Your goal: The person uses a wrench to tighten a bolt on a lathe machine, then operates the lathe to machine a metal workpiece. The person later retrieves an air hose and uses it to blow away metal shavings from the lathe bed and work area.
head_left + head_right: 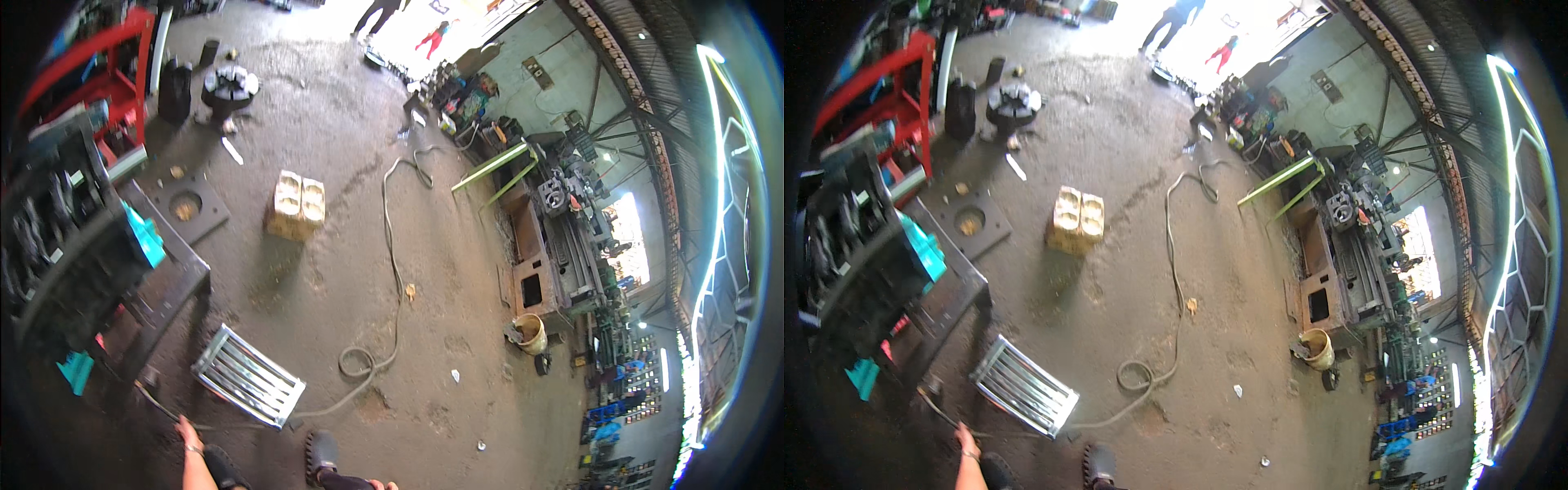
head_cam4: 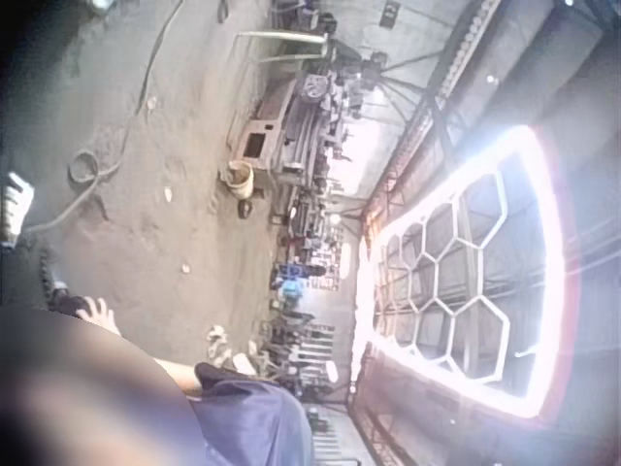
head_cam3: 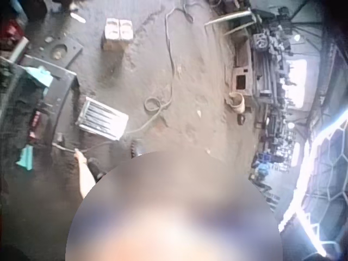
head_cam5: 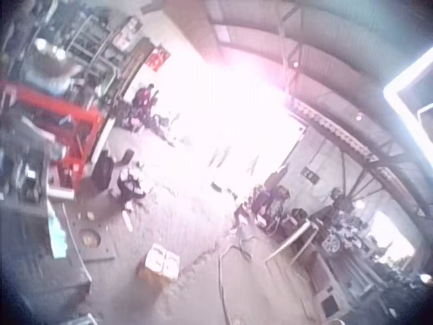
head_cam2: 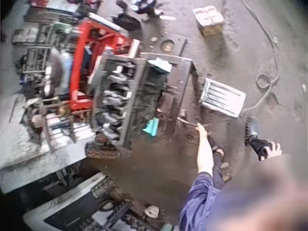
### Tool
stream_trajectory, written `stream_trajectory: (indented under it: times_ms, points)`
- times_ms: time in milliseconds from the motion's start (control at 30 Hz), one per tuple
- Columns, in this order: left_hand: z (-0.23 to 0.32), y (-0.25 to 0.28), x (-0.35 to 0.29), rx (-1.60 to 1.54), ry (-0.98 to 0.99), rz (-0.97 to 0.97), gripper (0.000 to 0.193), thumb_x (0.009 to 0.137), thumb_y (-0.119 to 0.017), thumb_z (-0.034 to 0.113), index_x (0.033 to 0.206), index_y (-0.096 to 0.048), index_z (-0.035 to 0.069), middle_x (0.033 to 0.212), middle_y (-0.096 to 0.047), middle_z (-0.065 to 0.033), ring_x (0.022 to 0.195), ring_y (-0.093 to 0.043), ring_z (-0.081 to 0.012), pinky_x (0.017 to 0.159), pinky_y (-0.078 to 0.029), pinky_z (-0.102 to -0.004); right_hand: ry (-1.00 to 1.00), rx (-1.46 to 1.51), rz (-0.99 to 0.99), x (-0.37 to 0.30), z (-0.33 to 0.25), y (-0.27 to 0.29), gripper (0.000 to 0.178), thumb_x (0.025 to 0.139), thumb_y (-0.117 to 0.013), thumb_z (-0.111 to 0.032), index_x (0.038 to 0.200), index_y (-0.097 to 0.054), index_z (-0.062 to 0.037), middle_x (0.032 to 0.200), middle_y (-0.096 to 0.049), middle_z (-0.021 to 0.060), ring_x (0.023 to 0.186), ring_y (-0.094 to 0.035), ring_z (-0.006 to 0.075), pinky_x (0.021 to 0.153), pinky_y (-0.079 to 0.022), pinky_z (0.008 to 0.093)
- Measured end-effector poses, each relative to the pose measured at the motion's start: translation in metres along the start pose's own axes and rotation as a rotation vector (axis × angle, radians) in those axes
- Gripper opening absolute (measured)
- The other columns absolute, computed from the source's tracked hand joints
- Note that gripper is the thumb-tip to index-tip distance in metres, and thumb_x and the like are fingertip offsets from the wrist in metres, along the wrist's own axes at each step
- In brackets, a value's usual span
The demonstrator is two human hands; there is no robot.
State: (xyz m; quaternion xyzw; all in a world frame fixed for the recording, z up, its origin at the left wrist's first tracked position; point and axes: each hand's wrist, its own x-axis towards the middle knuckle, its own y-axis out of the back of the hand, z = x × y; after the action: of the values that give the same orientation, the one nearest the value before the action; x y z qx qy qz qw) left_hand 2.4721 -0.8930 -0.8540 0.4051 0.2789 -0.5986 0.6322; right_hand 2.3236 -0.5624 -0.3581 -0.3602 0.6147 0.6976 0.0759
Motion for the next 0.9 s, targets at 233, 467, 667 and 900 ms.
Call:
stream_trajectory:
  times_ms: [233,467,667,900]
  points:
    - [0.034,0.022,-0.211,0.274,-0.118,-0.075,0.027,0.081,-0.052,0.031,0.074,-0.044,0.006,0.068,-0.044,-0.0098,0.051,-0.048,-0.0236,0.045,-0.042,-0.0372,0.036,-0.007,-0.055,-0.041,0.007,0.001,0.051,0.079,-0.066,-0.035,0.124,-0.059,-0.0135,0.137,-0.044,0.0215,0.122,-0.041,0.0457,0.097,-0.041,0.0603]
    - [0.070,0.068,-0.473,0.904,-0.429,-0.461,0.027,0.096,-0.055,0.023,0.105,-0.063,-0.002,0.098,-0.066,-0.0231,0.077,-0.063,-0.0404,0.072,-0.052,-0.0451,-0.100,0.265,-0.308,-0.100,0.048,-0.012,0.045,0.079,-0.066,-0.036,0.119,-0.063,-0.0156,0.142,-0.043,0.0186,0.123,-0.044,0.0455,0.098,-0.043,0.0574]
    - [0.034,0.066,-0.621,0.848,-0.320,-0.642,0.028,0.090,-0.066,0.023,0.095,-0.066,-0.004,0.087,-0.067,-0.0218,0.079,-0.063,-0.0280,0.076,-0.054,-0.0366,-0.027,0.814,0.086,-0.108,0.086,0.012,0.029,0.081,-0.071,-0.027,0.101,-0.069,-0.0068,0.114,-0.065,0.0183,0.107,-0.061,0.0374,0.092,-0.049,0.0447]
    - [0.027,-0.012,-0.799,0.849,-0.789,-0.926,0.029,0.085,-0.068,0.027,0.087,-0.064,-0.002,0.083,-0.065,-0.0208,0.077,-0.061,-0.0326,0.075,-0.052,-0.0410,-0.054,1.526,0.304,-0.119,0.173,0.172,0.027,0.092,-0.063,-0.024,0.110,-0.062,-0.0031,0.099,-0.062,0.0123,0.096,-0.058,0.0260,0.087,-0.046,0.0404]
